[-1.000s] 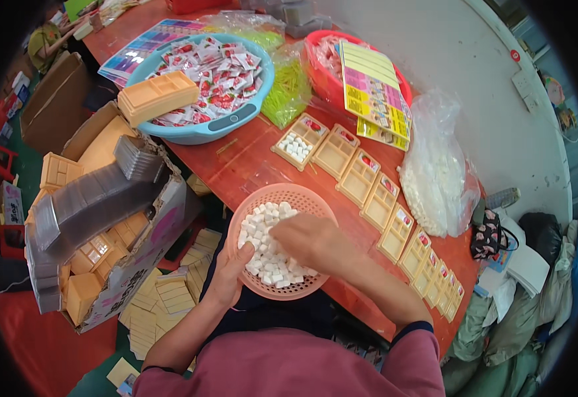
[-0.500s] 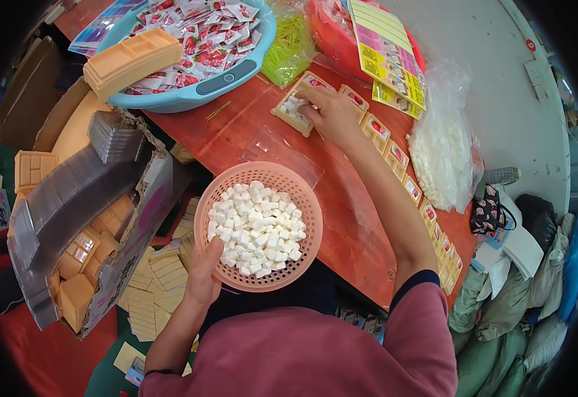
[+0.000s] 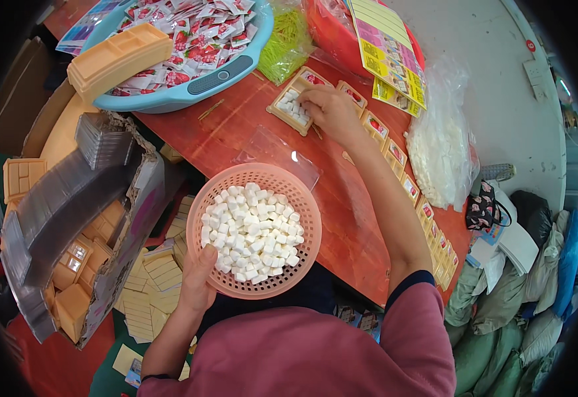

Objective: Assembling toy kits by placing stickers, plastic components, and foam pieces into plastic trays.

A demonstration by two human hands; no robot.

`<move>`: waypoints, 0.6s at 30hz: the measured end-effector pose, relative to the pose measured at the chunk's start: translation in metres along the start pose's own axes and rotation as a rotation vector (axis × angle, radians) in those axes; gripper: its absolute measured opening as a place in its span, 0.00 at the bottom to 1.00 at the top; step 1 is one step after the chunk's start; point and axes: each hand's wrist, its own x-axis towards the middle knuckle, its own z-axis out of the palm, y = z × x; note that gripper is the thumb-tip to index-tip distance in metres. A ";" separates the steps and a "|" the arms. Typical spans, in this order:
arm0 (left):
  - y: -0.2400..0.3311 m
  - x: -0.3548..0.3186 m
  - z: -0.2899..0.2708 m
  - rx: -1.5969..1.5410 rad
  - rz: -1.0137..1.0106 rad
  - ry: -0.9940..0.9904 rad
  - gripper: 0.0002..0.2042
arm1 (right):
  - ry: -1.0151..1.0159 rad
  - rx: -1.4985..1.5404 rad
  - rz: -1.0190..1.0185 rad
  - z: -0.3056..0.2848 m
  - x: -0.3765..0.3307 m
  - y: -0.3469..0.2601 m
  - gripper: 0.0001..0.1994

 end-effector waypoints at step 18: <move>-0.005 -0.012 0.022 0.031 -0.037 -0.001 0.32 | 0.079 0.065 -0.112 -0.010 -0.027 -0.025 0.10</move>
